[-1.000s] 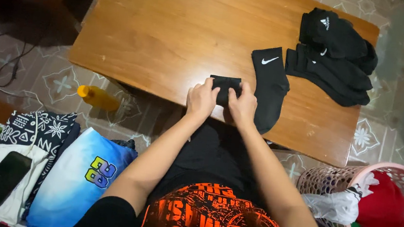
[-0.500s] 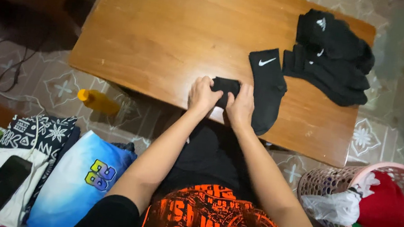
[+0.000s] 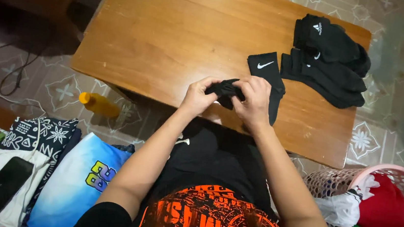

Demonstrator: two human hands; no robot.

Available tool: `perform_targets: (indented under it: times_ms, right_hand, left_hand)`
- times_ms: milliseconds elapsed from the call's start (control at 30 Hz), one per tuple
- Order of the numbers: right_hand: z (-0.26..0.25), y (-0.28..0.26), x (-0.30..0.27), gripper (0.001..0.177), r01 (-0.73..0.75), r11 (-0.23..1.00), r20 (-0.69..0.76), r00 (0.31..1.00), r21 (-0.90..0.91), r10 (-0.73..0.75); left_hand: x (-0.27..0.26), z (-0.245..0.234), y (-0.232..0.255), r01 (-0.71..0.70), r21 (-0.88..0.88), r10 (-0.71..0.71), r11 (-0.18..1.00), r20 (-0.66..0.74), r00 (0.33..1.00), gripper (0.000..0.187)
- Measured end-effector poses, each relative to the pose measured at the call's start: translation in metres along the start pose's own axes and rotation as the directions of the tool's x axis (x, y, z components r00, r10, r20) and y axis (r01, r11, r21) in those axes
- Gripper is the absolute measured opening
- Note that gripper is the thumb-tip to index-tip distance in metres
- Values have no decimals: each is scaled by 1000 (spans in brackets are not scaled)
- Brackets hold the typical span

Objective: The person folds multiple pairs of black socks on a wooden table. Each sock is unfolded, aligned, folded in half, then folded again into a compact rectangle and placed on the table.

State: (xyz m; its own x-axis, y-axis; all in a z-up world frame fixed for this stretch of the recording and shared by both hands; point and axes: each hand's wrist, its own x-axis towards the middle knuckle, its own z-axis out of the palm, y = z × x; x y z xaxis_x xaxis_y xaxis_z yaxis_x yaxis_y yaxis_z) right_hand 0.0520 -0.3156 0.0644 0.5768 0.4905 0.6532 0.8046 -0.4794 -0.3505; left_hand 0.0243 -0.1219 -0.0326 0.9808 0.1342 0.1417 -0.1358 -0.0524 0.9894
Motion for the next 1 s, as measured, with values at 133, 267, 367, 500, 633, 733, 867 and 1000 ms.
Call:
perform_targets:
  times_ms: [133, 267, 367, 500, 633, 733, 867, 1000]
  right_hand:
    - [0, -11, 3, 34, 4, 1000, -13, 1000, 8, -4]
    - [1, -16, 0, 37, -62, 996, 35, 998, 71, 60]
    - [-4, -15, 1, 36, -255, 924, 143, 964, 284, 222]
    - [-10, -8, -6, 32, -633, 372, 530, 773, 679, 349]
    - [-10, -12, -4, 30, -637, 236, 557, 763, 734, 328]
    - [-10, -22, 1, 31, -610, 190, 520, 771, 770, 367]
    - [-4, -22, -3, 25, -558, 529, 294, 813, 640, 502]
    - [11, 1, -8, 16, -427, 727, -175, 787, 538, 592]
  left_hand:
    - [-9, -8, 48, -138, 200, 138, 970, 13, 990, 35]
    - [-13, -9, 62, -231, 231, 230, 945, 32, 973, 36]
    - [-5, -20, 70, -51, -139, 70, 989, 131, 989, 37]
    - [4, -36, 95, 394, -385, -195, 835, 462, 865, 50]
    - [3, -33, 69, 220, -234, -75, 947, 506, 859, 39]
    - [5, -24, 33, 91, -258, 21, 962, 400, 916, 19]
    - [-14, -7, 63, -40, -233, 40, 972, -7, 999, 15]
    - [-63, 29, 115, 3, 190, -10, 982, 35, 999, 19]
